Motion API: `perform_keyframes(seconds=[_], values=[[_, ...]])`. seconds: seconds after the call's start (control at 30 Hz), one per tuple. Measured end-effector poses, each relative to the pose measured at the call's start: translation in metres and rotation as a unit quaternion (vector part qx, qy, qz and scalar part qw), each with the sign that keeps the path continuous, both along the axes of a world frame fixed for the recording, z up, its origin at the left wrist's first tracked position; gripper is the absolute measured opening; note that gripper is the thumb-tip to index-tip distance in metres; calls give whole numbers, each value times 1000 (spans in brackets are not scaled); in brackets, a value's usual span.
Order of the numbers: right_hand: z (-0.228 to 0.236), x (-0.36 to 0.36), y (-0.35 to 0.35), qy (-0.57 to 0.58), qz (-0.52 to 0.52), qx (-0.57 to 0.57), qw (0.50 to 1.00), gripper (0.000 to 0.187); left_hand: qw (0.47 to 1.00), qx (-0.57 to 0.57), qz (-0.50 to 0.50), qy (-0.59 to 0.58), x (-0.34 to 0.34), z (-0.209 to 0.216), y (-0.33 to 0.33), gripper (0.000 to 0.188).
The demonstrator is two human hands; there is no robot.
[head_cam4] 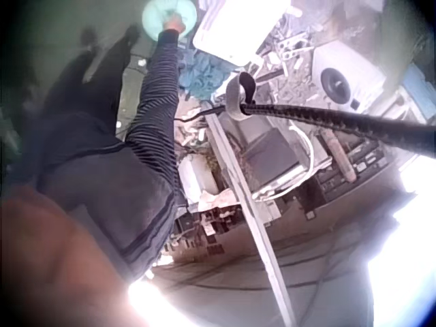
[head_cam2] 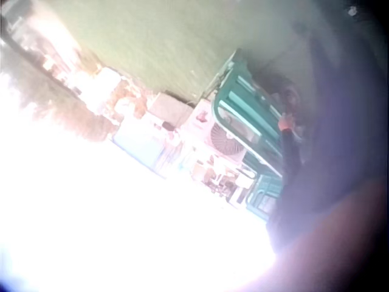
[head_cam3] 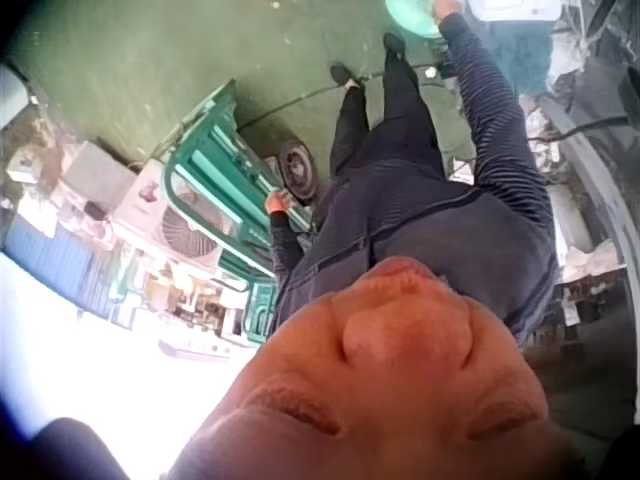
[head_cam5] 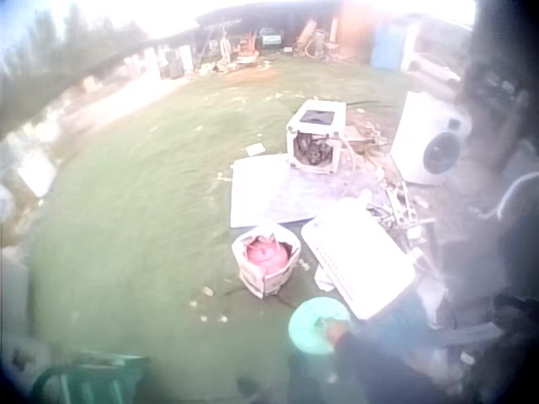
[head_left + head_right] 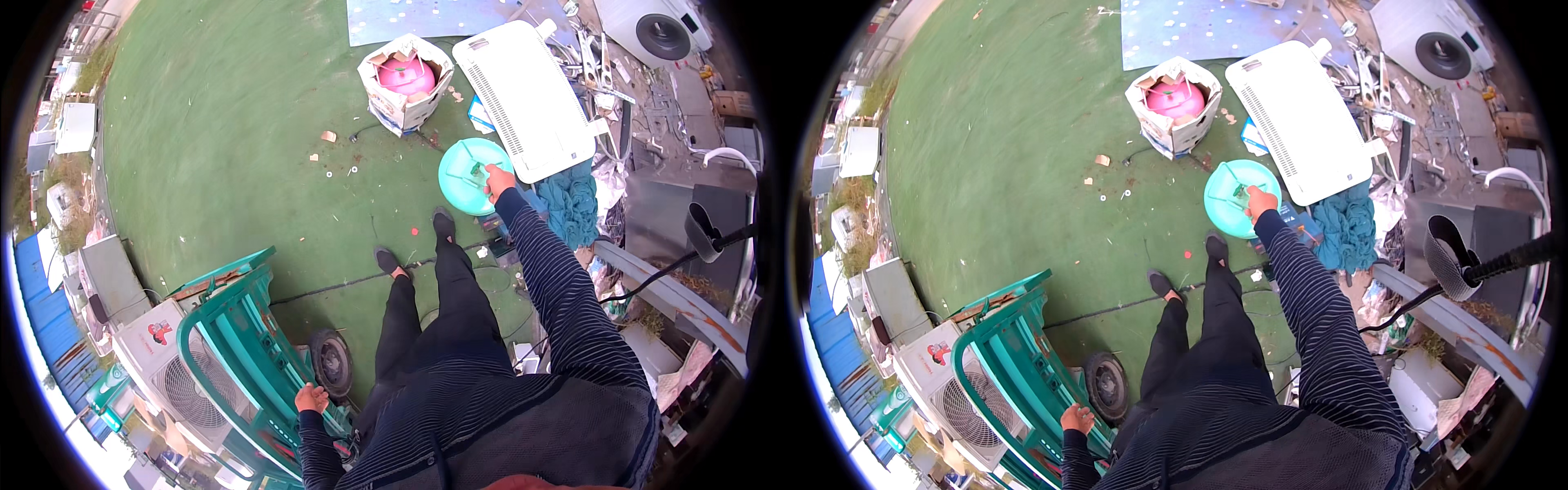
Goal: The person gathers a yellow extension cord and a wrench from a cluttered workshop floor, coils the cord, and walks to a green three-wheeled vehicle. They place the cord and wrench in the vehicle's cargo bed, then retrieve a multimeter from a tool bag and place it in the bed as well. Finally, they lift a large white appliance unit and load it into the vehicle.
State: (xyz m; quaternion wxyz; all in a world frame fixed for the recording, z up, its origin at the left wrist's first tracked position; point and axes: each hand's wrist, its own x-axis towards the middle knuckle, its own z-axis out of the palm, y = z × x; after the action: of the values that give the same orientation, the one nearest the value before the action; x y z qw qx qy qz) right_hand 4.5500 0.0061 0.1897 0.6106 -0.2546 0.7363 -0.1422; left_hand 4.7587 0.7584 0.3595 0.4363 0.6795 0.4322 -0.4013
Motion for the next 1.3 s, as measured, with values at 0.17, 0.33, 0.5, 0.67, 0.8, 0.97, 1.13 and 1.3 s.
perform_keyframes(seconds=[0.17,0.33,0.5,0.67,0.8,0.97,1.13,1.3], values=[[-70,35,-62,5,-53,14,998,24,971,157,-147,99,-108,55,-40,32],[-115,47,-98,-35,-83,15,996,28,955,172,-202,136,-134,68,-87,33],[-170,42,-118,-207,-66,115,969,26,979,83,-186,22,-150,52,-143,33],[-131,54,-66,-132,4,29,991,23,985,18,-171,25,-188,35,-137,36],[-99,31,20,13,323,-13,946,27,983,-11,-182,10,-214,18,-105,37],[-59,4,162,181,677,-185,689,37,989,-48,-116,-80,-255,14,-33,38],[-79,-31,327,29,641,-140,754,32,975,-16,-76,-207,-284,46,72,37],[-19,-10,523,20,820,-322,473,25,959,108,79,-251,-361,45,201,35]])
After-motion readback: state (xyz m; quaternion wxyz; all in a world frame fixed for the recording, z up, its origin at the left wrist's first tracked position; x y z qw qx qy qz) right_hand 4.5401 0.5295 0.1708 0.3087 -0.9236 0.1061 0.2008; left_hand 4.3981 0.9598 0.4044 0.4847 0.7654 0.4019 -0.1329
